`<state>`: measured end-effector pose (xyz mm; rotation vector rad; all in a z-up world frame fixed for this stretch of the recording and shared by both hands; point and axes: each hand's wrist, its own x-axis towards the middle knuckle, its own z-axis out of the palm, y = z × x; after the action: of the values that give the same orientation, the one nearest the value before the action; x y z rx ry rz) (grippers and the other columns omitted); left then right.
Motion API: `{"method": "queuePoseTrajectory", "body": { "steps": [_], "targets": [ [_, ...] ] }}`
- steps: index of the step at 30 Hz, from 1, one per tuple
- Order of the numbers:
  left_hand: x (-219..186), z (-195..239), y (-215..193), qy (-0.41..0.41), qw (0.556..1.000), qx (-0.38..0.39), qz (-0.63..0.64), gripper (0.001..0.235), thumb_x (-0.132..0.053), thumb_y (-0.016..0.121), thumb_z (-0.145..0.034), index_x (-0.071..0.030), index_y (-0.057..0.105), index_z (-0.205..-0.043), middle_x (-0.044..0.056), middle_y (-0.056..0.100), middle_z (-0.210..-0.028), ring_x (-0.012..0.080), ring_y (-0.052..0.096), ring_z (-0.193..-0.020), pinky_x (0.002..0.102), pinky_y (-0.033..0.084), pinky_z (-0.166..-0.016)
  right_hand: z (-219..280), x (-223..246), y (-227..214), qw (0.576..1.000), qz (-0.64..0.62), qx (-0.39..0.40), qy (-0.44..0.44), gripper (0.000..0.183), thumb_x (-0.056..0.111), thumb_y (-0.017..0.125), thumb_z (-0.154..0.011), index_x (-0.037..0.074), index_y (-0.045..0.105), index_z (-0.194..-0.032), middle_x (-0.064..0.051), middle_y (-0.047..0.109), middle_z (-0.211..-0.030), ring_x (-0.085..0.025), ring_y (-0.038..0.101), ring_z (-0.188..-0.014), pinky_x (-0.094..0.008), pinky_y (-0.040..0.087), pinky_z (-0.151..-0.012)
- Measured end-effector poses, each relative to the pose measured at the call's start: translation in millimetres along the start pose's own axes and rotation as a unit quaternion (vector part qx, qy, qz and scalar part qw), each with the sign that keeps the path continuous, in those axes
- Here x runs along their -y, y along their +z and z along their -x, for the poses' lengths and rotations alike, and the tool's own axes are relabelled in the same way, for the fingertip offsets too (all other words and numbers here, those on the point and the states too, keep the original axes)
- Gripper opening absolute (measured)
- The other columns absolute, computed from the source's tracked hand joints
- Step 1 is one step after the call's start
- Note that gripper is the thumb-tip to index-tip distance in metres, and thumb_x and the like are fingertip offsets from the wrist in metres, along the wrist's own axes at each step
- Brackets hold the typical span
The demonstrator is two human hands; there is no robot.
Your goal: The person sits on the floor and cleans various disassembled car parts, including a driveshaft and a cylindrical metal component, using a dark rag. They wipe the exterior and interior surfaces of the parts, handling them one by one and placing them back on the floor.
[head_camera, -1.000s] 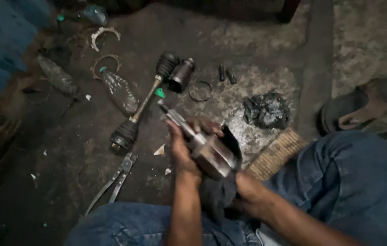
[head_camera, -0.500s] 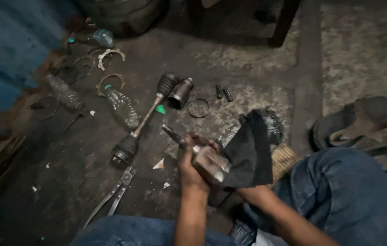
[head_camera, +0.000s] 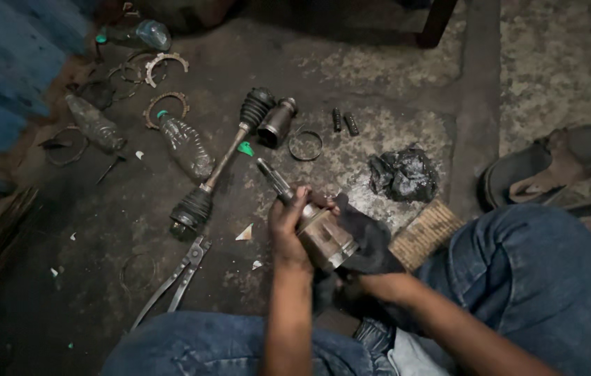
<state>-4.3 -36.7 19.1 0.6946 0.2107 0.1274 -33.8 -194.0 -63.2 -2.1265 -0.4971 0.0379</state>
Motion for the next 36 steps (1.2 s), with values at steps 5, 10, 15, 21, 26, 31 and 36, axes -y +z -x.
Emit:
{"method": "queuePoseTrajectory", "body": {
  "steps": [5,10,15,21,26,31,36],
  "targets": [
    [5,6,3,0.041,0.998,-0.021,-0.046,0.020,-0.016,0.069,-0.094,-0.003,0.057,-0.104,0.015,0.067,-0.081,0.0283,0.069,-0.072,0.041,0.059,-0.068,-11,-26,28,0.984,-0.084,-0.124,-0.101,0.047,0.008,0.076,-0.081,0.005,0.059,-0.126,-0.017,0.067,-0.115,-0.033,0.067,-0.105,-0.037,0.055,-0.090],
    [10,2,0,0.014,0.998,-0.030,-0.062,0.023,-0.017,0.070,-0.093,-0.001,0.057,-0.105,0.017,0.069,-0.082,0.0289,0.069,-0.071,0.041,0.058,-0.066,-12,-18,18,0.992,0.034,-0.109,-0.046,0.026,0.015,0.071,-0.087,0.006,0.071,-0.111,-0.013,0.073,-0.104,-0.027,0.070,-0.097,-0.038,0.054,-0.086],
    [3,7,-12,-0.006,0.999,-0.034,-0.017,0.025,-0.018,0.065,-0.092,0.002,0.062,-0.107,0.019,0.069,-0.079,0.0320,0.070,-0.070,0.044,0.059,-0.065,12,4,10,0.992,-0.027,0.001,-0.127,0.030,0.022,0.071,-0.081,0.009,0.072,-0.108,-0.013,0.072,-0.099,-0.028,0.069,-0.093,-0.039,0.054,-0.081],
    [21,10,-2,-0.003,0.992,0.114,0.059,0.018,-0.010,0.065,-0.096,-0.001,0.058,-0.110,0.015,0.066,-0.086,0.0314,0.069,-0.080,0.046,0.060,-0.077,42,-11,-7,0.947,-0.252,0.190,0.061,0.035,0.030,0.071,-0.075,0.012,0.073,-0.104,-0.013,0.070,-0.094,-0.030,0.067,-0.087,-0.040,0.053,-0.075],
    [19,7,-1,-0.015,0.986,0.151,0.076,0.020,-0.012,0.067,-0.096,-0.002,0.058,-0.111,0.014,0.067,-0.090,0.0306,0.070,-0.087,0.048,0.060,-0.082,38,14,-23,0.927,-0.274,0.229,0.111,0.040,0.037,0.072,-0.069,0.014,0.074,-0.101,-0.012,0.069,-0.089,-0.031,0.066,-0.082,-0.041,0.052,-0.071],
    [3,-4,-4,-0.120,0.991,-0.040,0.049,0.036,-0.030,0.069,-0.089,-0.002,0.062,-0.112,0.016,0.073,-0.089,0.0306,0.072,-0.079,0.043,0.060,-0.072,-15,60,-54,0.994,-0.071,-0.053,-0.063,0.044,0.044,0.072,-0.064,0.017,0.076,-0.098,-0.012,0.067,-0.084,-0.033,0.065,-0.077,-0.041,0.051,-0.066],
    [21,-17,-17,-0.250,0.947,-0.192,-0.062,0.047,-0.050,0.073,-0.086,-0.008,0.064,-0.107,0.015,0.070,-0.088,0.0299,0.070,-0.074,0.042,0.058,-0.068,-29,81,-72,0.924,0.215,-0.060,-0.309,0.036,0.035,0.080,-0.057,0.017,0.072,-0.088,-0.014,0.061,-0.075,-0.039,0.063,-0.076,-0.047,0.049,-0.062]
  ]
}}
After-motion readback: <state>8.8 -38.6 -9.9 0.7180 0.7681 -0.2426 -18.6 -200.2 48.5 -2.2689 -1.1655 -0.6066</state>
